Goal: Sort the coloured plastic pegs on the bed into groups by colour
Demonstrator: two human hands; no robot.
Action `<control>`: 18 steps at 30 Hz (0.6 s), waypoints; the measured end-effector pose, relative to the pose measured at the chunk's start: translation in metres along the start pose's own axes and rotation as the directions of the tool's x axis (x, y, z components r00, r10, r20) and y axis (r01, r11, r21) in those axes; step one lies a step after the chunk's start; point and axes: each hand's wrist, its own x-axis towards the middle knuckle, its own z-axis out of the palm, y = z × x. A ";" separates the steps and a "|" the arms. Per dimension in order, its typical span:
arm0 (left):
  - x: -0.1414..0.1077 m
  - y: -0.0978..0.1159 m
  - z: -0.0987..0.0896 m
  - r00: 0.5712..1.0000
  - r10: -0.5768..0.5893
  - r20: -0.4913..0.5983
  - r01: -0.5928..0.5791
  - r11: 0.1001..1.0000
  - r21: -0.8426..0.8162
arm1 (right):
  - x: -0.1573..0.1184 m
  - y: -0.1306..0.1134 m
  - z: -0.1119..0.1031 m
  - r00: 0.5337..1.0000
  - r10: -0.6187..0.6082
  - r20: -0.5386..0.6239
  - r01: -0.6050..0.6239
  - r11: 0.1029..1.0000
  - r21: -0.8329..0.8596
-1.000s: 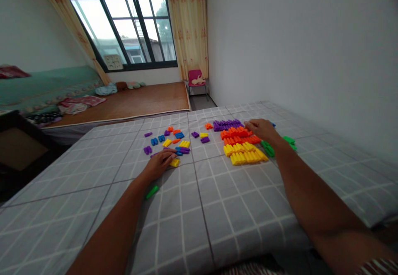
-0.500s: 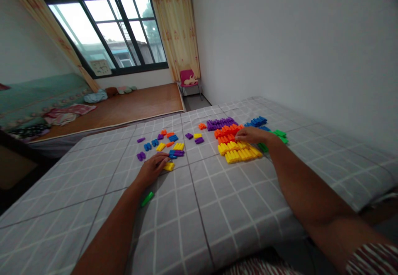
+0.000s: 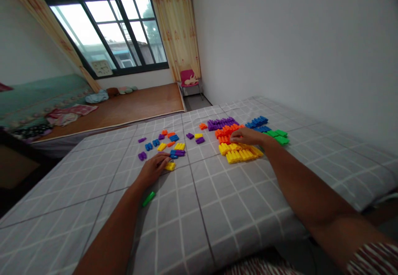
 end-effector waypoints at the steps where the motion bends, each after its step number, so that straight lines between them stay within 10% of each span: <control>1: 0.000 0.000 0.000 1.000 0.000 0.001 0.000 1.000 -0.001 | 0.000 -0.001 0.000 1.000 0.000 -0.004 0.000 1.000 -0.003; 18: -0.001 0.003 0.000 0.999 -0.037 0.011 0.037 0.999 -0.011 | 0.010 -0.016 0.010 0.979 -0.063 -0.195 0.078 0.994 0.073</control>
